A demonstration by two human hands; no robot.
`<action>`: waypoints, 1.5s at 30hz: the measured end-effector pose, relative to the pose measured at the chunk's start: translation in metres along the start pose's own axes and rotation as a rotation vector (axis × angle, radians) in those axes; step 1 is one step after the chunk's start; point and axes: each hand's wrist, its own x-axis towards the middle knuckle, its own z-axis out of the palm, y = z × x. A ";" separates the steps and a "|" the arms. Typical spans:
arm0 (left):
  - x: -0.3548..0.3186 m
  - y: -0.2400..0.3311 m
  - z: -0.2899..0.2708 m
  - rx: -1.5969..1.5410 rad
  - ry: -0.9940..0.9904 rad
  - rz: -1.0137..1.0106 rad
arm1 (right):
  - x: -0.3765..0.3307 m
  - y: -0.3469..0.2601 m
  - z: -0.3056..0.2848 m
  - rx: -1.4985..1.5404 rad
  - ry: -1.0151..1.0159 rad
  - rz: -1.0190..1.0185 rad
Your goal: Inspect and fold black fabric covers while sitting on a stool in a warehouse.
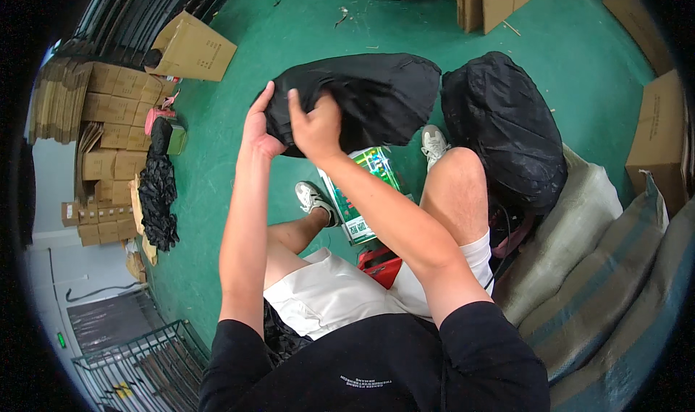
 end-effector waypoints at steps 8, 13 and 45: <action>-0.024 0.036 0.032 0.062 -0.174 0.515 | -0.016 -0.053 0.016 -0.006 -0.089 -0.140; -0.044 0.079 0.070 0.169 -0.161 0.557 | -0.039 -0.069 0.013 0.056 -0.280 -0.052; 0.011 -0.054 0.134 0.256 -0.714 0.181 | 0.027 -0.060 -0.421 1.147 -0.175 0.285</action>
